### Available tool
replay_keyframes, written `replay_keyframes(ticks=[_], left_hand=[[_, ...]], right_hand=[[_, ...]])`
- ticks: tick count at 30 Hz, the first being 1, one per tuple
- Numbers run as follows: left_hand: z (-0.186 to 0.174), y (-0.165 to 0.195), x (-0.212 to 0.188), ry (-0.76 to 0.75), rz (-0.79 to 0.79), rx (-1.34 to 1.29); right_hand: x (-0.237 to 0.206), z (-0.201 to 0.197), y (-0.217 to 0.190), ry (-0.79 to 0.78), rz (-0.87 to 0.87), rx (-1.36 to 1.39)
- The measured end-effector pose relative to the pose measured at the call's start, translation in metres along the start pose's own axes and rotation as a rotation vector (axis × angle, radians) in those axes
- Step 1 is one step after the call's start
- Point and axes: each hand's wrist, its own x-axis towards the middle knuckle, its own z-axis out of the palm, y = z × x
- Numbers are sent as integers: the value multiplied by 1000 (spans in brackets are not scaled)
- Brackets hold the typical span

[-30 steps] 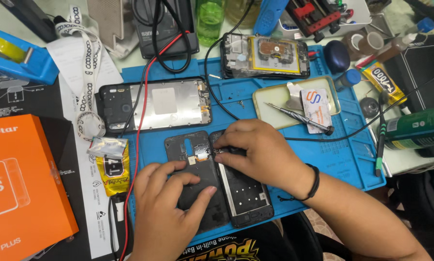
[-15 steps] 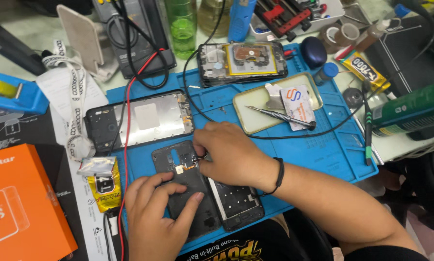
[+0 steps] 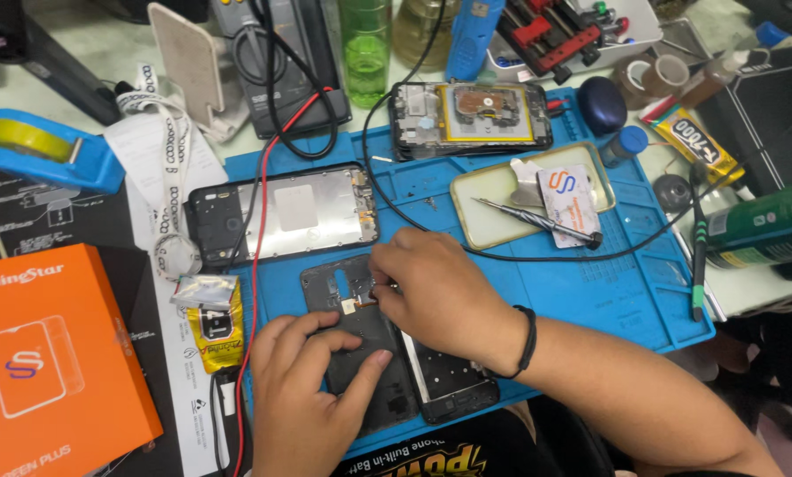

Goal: The person uses a metal spudger to pry and separate the screen assembly from the smartphone frame, then lifts the screen and sets it aside. The person then picks up a second smartphone, presses the power button to turn it on, and places it back on the workbench.

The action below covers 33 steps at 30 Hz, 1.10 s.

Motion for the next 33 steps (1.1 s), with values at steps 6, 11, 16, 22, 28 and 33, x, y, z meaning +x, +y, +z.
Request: replay_keyframes(ticks=[6, 11, 16, 22, 28, 33], left_hand=[[-13, -7, 1, 5, 8, -55], [-20, -13, -1, 1, 4, -101], [-23, -17, -2, -7, 7, -119], [-25, -21, -4, -8, -2, -141], [-29, -24, -5, -3, 14, -139], [-31, -28, -7, 14, -28, -161]], right_hand=[[13, 1, -3, -19, 46, 243], [23, -15, -4, -154, 337, 292], [23, -14, -9, -138, -58, 93], [21, -4, -20, -237, -32, -151], [32, -8, -22, -275, 58, -78], [31, -6, -32, -238, 130, 278]])
